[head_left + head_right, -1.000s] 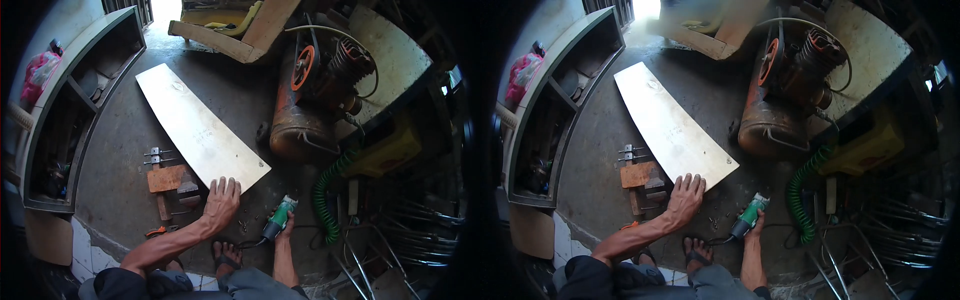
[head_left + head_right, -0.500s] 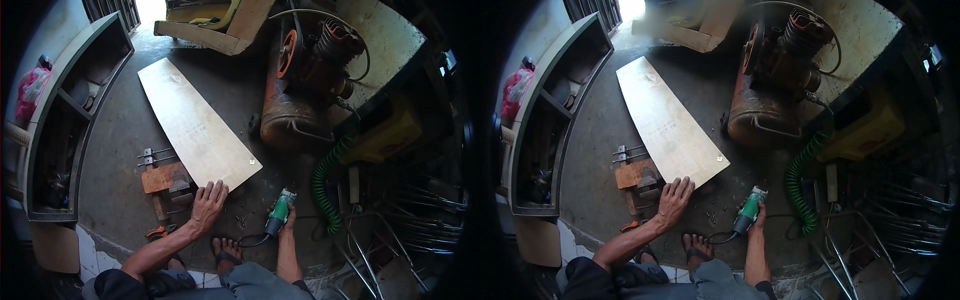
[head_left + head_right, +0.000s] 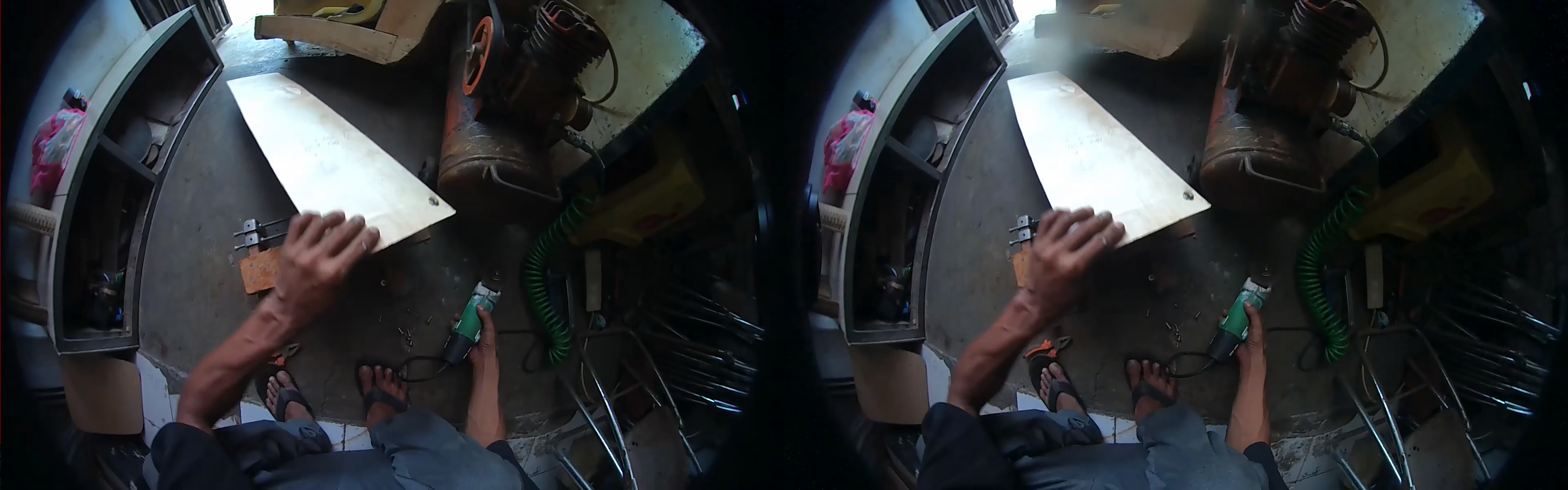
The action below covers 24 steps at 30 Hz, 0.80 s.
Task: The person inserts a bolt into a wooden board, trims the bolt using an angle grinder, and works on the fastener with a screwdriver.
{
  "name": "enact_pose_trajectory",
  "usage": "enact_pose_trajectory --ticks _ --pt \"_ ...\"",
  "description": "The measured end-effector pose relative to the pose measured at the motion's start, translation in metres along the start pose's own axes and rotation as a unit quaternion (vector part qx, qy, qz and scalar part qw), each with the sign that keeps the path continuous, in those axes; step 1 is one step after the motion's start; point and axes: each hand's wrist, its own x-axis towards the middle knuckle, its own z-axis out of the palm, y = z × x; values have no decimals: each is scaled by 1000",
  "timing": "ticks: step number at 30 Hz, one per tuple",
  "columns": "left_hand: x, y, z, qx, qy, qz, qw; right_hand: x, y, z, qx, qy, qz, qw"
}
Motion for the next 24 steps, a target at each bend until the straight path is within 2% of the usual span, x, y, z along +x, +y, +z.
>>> enact_pose_trajectory --ticks 4,5,6,11,12,14,16,17,18,20,21,23,24 --pt "23 -47 -57 1 -76 83 994 22 9 -16 -55 8 -56 997" --pt "25 -55 -72 9 -100 103 990 23 11 -12 -117 48 -119 985" --pt "29 -58 -88 6 -133 114 985 20 8 -7 -140 59 -131 980" --pt "42 -39 -145 43 -338 134 930 37 -3 -8 -299 110 -212 924" --pt "44 -32 -148 42 -348 129 928 36 -8 -6 -335 126 -221 907" --pt "58 -17 -155 37 -352 129 926 14 -23 13 -427 163 -239 857" --pt "71 -12 -156 23 -320 135 937 3 -26 18 -418 147 -270 855" --pt "81 -10 -155 8 -292 135 947 7 -20 14 -453 169 -265 834" --pt "96 -4 -160 -9 -312 101 945 10 -20 7 -485 196 -263 810" --pt "111 -7 -151 -59 -326 53 942 0 -20 10 -453 197 -279 824" --pt "115 -8 -142 -64 -315 70 944 -2 -18 12 -481 206 -282 804" --pt "115 -10 -115 -192 -224 29 955 2 -12 11 -506 213 -303 779" --pt "116 -12 -107 -197 -212 47 956 7 -5 5 -505 212 -317 774"
